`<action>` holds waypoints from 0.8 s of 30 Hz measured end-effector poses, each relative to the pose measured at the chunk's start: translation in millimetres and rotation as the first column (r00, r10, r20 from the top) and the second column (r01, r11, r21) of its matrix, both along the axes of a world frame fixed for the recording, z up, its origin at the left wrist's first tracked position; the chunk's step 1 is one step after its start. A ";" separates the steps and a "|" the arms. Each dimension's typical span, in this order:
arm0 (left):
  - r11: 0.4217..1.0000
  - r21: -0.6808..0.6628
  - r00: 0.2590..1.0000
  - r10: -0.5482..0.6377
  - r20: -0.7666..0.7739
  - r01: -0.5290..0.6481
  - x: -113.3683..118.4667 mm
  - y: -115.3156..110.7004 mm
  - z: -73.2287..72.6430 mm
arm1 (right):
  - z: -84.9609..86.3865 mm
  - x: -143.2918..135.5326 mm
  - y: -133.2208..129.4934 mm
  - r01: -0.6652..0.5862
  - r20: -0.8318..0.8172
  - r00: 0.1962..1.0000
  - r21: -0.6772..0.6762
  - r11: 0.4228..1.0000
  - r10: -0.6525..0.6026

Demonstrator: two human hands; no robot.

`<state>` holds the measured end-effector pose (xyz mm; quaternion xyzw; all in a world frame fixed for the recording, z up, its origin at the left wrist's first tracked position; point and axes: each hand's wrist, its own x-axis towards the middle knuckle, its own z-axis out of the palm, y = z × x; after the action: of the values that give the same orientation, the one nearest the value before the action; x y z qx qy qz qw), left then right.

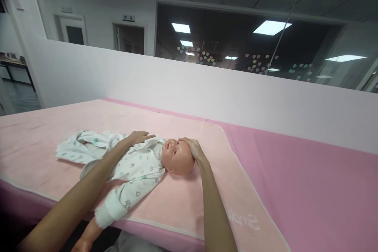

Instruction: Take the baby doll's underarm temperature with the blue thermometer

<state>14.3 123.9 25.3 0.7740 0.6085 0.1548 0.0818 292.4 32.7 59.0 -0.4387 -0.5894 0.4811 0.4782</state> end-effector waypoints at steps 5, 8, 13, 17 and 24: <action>0.998 -0.028 0.983 0.053 0.174 -0.049 0.5 -3.2 -1.4 | 1.7 -2.2 -3.4 0.009 0.057 0.998 0.017 1.000 -0.010; 0.998 0.008 0.961 0.057 0.270 -0.062 -0.3 -7.4 -2.8 | 3.9 -3.4 -7.9 0.010 0.110 0.994 0.074 0.997 -0.018; 0.993 0.114 0.881 -0.049 0.470 -0.006 -1.4 -23.6 8.0 | 20.6 -4.4 -21.7 0.116 0.423 0.871 0.317 0.941 -0.250; 0.939 0.220 0.762 -0.343 0.550 0.264 0.3 -53.8 25.8 | 40.7 -27.5 -35.5 -0.009 0.662 0.589 0.579 0.815 -0.463; 0.884 0.168 0.586 -0.421 0.692 0.437 -0.5 -72.7 18.8 | 39.3 -101.0 -33.5 -0.501 0.916 0.055 0.369 0.783 -0.397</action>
<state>13.8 51.2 44.1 0.7754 0.3254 0.4107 0.3525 191.4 -0.8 98.3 -0.4343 -0.8854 -0.1627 0.0298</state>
